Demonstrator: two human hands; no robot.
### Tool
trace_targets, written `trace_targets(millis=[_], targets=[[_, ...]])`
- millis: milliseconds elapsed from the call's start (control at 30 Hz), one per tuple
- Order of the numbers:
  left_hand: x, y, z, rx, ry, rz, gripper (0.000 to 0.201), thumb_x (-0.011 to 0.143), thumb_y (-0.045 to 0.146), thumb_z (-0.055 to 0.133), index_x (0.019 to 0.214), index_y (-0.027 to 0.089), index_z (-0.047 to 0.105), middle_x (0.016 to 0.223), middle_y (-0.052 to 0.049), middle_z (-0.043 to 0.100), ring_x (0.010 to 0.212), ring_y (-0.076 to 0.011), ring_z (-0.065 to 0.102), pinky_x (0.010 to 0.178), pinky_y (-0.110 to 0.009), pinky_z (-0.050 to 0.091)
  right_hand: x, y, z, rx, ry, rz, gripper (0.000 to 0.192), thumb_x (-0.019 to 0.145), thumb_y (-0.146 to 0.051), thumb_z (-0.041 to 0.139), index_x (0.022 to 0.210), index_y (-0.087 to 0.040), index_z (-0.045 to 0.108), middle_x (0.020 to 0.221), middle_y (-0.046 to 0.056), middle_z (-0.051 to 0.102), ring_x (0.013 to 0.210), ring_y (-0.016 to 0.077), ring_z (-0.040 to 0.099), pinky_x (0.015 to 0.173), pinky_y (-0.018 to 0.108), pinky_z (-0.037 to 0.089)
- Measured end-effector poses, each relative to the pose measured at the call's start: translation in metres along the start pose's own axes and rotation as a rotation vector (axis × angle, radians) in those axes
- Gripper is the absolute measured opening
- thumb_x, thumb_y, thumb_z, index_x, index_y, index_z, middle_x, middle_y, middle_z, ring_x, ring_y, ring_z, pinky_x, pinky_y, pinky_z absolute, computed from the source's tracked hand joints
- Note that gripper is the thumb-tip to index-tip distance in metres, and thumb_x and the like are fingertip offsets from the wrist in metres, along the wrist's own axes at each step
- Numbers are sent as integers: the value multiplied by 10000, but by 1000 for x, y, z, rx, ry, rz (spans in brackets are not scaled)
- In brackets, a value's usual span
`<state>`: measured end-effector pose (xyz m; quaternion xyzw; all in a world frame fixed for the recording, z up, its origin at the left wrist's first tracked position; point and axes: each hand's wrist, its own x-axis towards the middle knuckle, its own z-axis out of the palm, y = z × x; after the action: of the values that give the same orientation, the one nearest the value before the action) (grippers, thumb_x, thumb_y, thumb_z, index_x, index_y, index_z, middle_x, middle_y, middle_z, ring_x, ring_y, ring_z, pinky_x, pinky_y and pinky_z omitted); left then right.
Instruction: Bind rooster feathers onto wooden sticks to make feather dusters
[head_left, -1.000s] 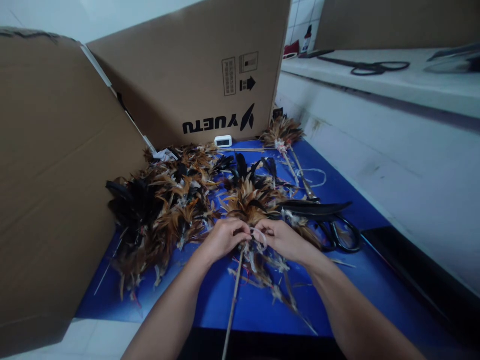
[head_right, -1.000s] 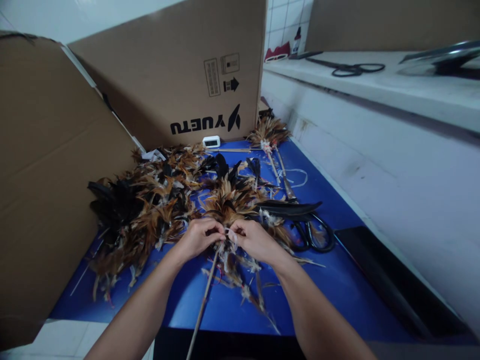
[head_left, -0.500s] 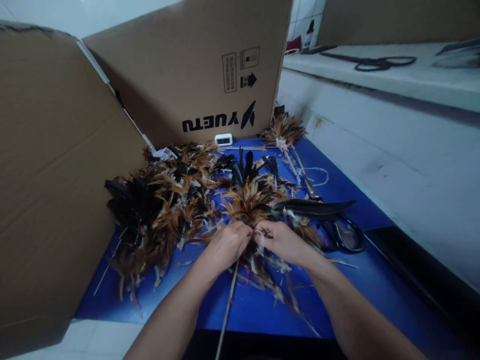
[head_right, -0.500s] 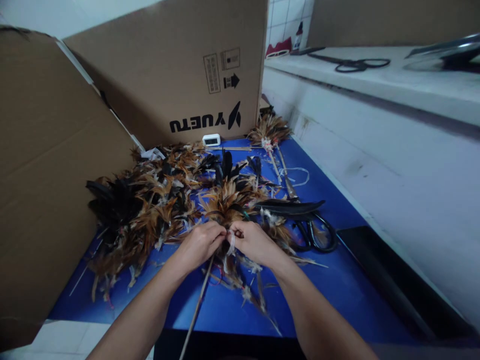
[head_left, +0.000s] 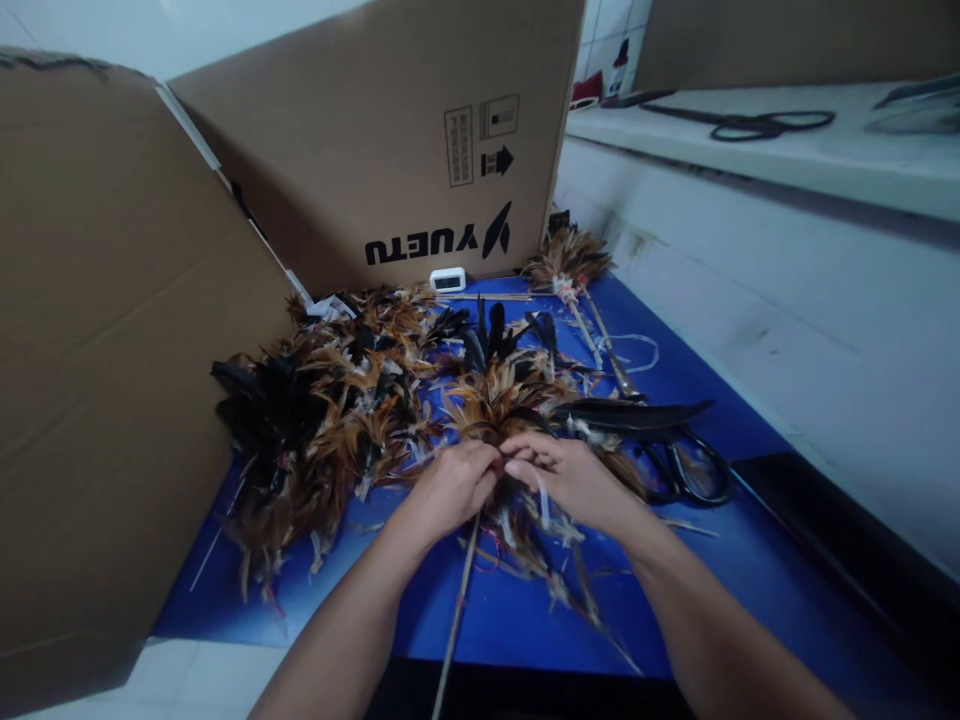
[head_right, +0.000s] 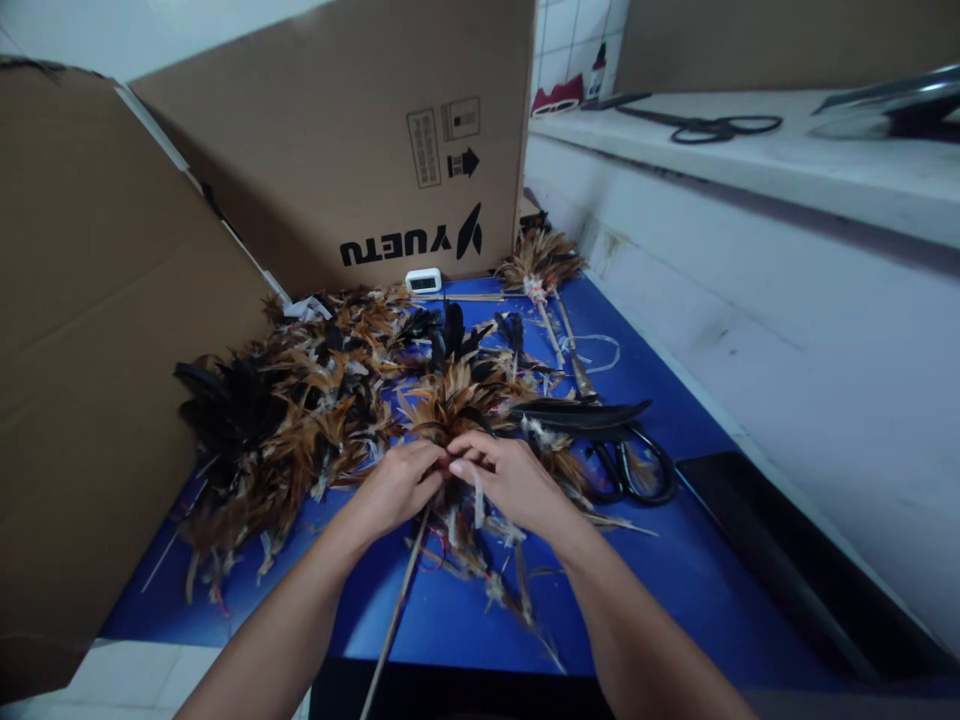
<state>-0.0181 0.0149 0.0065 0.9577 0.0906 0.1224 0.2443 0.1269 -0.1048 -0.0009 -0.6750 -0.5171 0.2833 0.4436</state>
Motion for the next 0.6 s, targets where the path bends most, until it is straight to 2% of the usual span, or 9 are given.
trace_targets(millis=[133,267,400,500,600], targets=[[0,2,-4,-48,-8,-22,120,879,223,454,857,181,564,808,-24,601,751,-134,554,700,-235,416,1,0,-2,-78,67,45,265,846,-333,464,731,-182,648,551,-17,587,503,114,504,532,234,377],[1,4,-9,-93,-3,-66,108,870,225,466,838,183,561,754,-7,598,699,-121,547,649,-218,397,2,3,-3,-117,68,80,280,851,-333,450,691,-183,625,547,-13,596,498,119,509,523,237,369],[2,0,-9,-174,46,-139,100,841,223,497,797,180,575,708,10,606,663,-108,552,629,-207,391,-1,-1,-3,-96,-26,9,262,854,-307,445,717,-178,628,626,2,622,566,129,538,559,239,386],[2,-6,-5,-310,66,-238,130,826,256,513,763,169,584,663,15,614,607,-99,557,590,-195,400,-3,-6,-2,-95,-123,-79,260,858,-268,451,694,-181,633,616,-3,608,576,124,535,585,238,385],[1,-11,0,-453,54,-329,151,795,289,550,741,153,588,625,10,618,547,-94,550,538,-188,403,-3,-9,0,-96,-154,-154,241,854,-224,465,694,-182,640,636,-5,606,603,122,541,608,235,384]])
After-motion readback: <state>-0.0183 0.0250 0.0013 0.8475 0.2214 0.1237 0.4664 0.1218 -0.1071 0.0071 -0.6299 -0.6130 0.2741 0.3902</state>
